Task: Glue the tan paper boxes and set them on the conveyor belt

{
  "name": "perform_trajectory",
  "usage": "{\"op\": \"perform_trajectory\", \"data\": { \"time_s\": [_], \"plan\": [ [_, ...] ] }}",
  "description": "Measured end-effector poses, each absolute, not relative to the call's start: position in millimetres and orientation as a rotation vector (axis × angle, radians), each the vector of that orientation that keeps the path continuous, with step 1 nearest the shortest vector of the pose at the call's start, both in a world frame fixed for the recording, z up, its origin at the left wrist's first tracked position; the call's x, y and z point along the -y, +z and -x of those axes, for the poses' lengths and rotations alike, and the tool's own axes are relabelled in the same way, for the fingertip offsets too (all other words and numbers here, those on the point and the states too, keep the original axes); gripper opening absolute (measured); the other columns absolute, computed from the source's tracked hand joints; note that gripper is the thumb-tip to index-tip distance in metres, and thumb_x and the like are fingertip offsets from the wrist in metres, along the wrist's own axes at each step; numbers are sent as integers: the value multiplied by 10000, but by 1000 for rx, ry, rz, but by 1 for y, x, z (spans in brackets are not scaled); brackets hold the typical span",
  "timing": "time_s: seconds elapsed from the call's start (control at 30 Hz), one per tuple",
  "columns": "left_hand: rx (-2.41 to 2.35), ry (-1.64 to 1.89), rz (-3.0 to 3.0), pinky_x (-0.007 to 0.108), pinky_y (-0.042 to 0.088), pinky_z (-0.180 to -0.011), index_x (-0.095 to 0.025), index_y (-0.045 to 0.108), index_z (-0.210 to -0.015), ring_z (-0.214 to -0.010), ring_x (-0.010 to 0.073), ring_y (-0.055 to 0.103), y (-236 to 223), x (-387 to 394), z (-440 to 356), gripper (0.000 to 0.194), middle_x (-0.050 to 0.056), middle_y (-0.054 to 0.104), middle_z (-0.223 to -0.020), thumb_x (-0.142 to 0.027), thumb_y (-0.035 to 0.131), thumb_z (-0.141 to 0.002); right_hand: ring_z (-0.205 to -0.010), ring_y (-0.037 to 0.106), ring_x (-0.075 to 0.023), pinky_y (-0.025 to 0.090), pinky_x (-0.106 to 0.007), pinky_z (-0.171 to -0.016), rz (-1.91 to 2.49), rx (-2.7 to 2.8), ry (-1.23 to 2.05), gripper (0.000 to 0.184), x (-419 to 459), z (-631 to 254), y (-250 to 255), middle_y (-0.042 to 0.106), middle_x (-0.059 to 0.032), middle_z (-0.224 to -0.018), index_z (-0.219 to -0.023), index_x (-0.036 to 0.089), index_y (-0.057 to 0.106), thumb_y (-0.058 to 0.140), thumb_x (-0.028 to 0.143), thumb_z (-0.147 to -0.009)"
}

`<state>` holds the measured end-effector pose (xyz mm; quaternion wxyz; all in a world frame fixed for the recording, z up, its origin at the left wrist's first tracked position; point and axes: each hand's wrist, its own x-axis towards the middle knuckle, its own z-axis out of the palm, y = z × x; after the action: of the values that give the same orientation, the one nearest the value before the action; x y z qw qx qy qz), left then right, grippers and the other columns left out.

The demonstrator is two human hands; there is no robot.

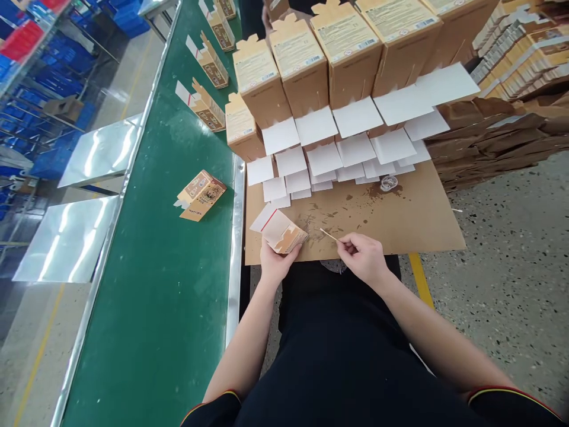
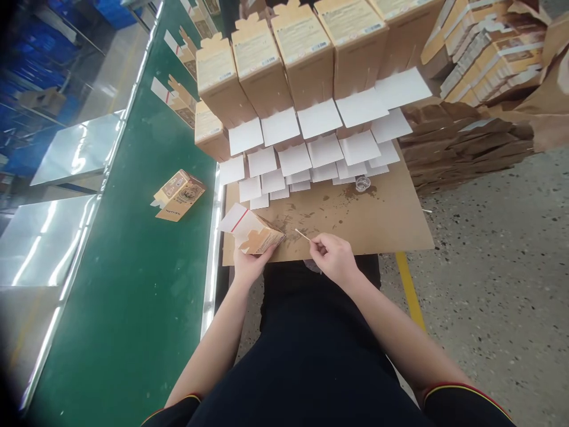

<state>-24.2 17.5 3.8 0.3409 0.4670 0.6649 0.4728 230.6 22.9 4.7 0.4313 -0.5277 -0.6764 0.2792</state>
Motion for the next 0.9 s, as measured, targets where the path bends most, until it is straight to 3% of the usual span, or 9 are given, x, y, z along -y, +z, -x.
{"op": "perform_trajectory", "data": {
  "time_s": [0.33,0.43,0.53,0.7,0.8,0.9],
  "plan": [
    [-1786,1145,-1468,528,652,-1041,-210,690,-1266,-1165,367,800,1,-21,20,607,158,798,-1206,-395,959,-754,-570,672,-146,593,-255,-567,1255,1639,648,190,-13,-238,15,736,0,-702,-817,246,723,669,218,-997],
    [-1860,1189,-1454,514,663,-1031,-229,689,-1282,-1162,361,800,3,-23,34,663,131,798,-1195,-344,999,-708,-556,668,-147,592,-261,-562,1242,1648,638,192,-15,-240,19,727,7,-682,-808,250,725,676,216,-991],
    [-2074,1372,-1195,581,647,-1079,-199,667,-1240,-1163,368,799,7,-20,83,730,136,795,-1196,-365,1054,-642,-552,671,-151,597,-266,-564,1260,1613,609,187,-16,-250,22,733,3,-682,-809,251,742,700,233,-990],
    [-2197,1797,-807,609,578,-1198,-220,532,-1363,-1351,352,731,15,-7,186,1000,169,707,-1442,-334,1097,-547,-509,658,-157,580,-273,-524,1297,1545,604,202,-21,-262,21,724,-5,-646,-795,241,762,745,294,-989],
    [-2218,1781,-694,614,552,-1222,-234,497,-1284,-1375,355,712,9,-4,214,963,171,686,-1430,-315,1090,-529,-501,661,-158,586,-270,-522,1268,1531,639,218,-30,-259,20,718,-3,-631,-794,241,767,761,336,-990],
    [-2260,1747,-683,623,443,-1307,-239,459,-1274,-1459,362,641,1,3,215,960,173,638,-1437,-279,1062,-528,-517,677,-160,591,-269,-529,1268,1525,651,241,-34,-261,21,737,-11,-657,-795,245,772,758,378,-996]
  ]
}}
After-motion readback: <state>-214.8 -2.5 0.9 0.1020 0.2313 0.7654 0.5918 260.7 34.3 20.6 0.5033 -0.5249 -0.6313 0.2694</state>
